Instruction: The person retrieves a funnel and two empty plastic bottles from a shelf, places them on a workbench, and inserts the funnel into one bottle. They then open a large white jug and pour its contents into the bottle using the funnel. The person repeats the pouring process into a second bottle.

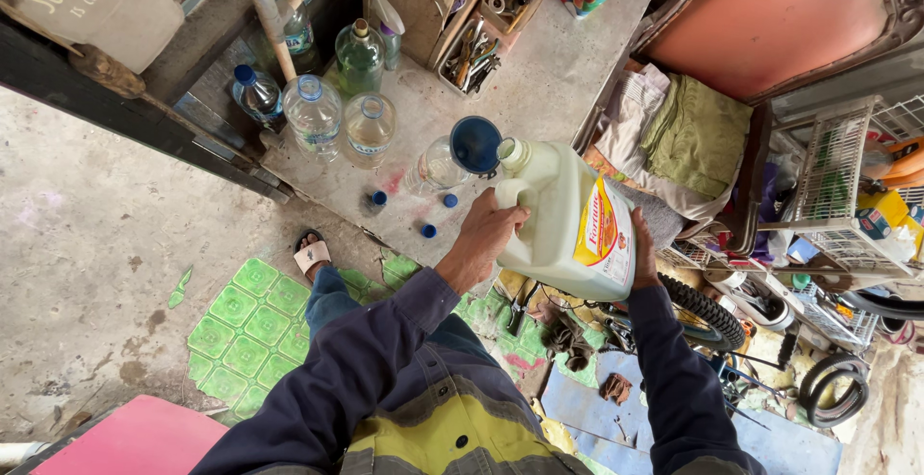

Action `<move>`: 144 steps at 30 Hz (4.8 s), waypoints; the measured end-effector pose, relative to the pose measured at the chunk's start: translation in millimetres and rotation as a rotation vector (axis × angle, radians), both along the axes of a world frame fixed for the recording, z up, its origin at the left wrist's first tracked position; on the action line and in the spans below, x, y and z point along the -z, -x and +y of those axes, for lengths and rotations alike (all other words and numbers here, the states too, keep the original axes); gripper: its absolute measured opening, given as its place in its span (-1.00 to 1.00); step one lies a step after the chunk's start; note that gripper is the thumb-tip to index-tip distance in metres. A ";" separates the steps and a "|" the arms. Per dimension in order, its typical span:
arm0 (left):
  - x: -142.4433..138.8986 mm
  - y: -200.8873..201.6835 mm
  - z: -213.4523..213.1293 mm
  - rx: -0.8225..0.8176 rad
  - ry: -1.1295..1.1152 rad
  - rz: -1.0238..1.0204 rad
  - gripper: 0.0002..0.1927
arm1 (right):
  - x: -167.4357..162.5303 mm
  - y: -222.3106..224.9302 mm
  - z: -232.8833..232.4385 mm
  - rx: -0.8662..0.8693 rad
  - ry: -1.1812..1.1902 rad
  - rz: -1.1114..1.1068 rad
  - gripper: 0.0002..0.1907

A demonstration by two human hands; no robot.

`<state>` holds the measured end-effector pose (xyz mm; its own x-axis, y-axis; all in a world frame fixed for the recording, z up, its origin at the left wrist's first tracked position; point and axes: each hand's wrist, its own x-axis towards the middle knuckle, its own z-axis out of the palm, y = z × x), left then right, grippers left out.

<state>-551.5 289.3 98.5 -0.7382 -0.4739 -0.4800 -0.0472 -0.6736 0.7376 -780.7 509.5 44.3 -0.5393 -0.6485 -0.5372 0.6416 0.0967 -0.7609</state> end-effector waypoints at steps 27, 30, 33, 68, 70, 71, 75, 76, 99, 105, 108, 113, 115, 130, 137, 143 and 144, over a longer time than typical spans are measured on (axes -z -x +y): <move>-7.2 -1.5 -2.3 -0.005 -0.066 0.008 -0.79 | 0.5 42.1 13.7 -0.042 0.058 0.067 -0.33; -6.0 -0.7 -2.4 0.003 -0.066 0.004 -0.79 | -1.8 42.3 13.9 -0.024 0.044 0.039 -0.33; -4.4 -1.0 -2.1 0.001 -0.080 0.018 -0.79 | -5.0 41.8 13.5 -0.038 0.042 0.073 -0.34; -8.3 -4.2 -2.5 0.006 -0.072 0.002 -0.80 | -17.4 45.9 9.7 -0.054 0.032 0.058 -0.38; -6.4 -3.6 -2.2 -0.012 -0.064 0.022 -0.80 | -16.7 46.4 9.6 -0.053 0.037 0.067 -0.39; -5.6 -3.4 -1.5 -0.020 -0.063 0.032 -0.80 | -17.0 46.5 9.7 -0.051 0.038 0.073 -0.39; -4.2 -3.7 -0.5 -0.013 -0.055 0.015 -0.82 | -20.3 44.9 9.4 -0.063 0.066 0.046 -0.38; -4.3 -3.9 -0.6 -0.008 -0.058 0.018 -0.82 | -21.2 44.4 9.1 -0.064 0.065 0.036 -0.39; -5.6 -6.7 0.0 0.005 -0.006 0.034 -0.93 | -27.9 48.2 9.2 -0.022 0.018 0.069 -0.38; -5.5 -6.5 0.4 0.007 -0.006 0.042 -0.92 | -32.4 47.7 7.2 -0.036 0.002 0.078 -0.34; -4.8 -5.7 0.7 -0.003 -0.006 0.051 -0.92 | -32.1 48.5 6.6 -0.014 0.000 0.043 -0.35; -5.1 -4.5 0.6 0.004 -0.004 0.026 -0.92 | -28.6 52.6 7.6 -0.022 0.005 0.050 -0.37; -6.0 -4.8 0.7 0.008 -0.012 0.030 -0.92 | -27.1 53.5 8.7 -0.017 0.004 0.058 -0.38; -8.9 -4.3 0.2 0.034 -0.019 0.031 -0.86 | -25.2 55.0 12.8 -0.009 0.022 0.038 -0.40; -9.9 -5.3 1.0 0.020 -0.035 0.006 -0.83 | -26.3 54.6 13.6 0.001 -0.010 0.026 -0.39; -8.2 -4.0 0.7 0.025 -0.028 0.022 -0.84 | -29.8 53.9 11.8 -0.018 0.021 0.001 -0.37; -7.6 -4.1 0.5 0.027 -0.027 0.032 -0.84 | -30.3 53.9 11.3 -0.025 0.035 -0.002 -0.37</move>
<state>-547.4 289.8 106.1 -0.7658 -0.4407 -0.4683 -0.0421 -0.6923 0.7204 -834.6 520.8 74.7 -0.5220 -0.6800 -0.5148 0.6406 0.0859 -0.7630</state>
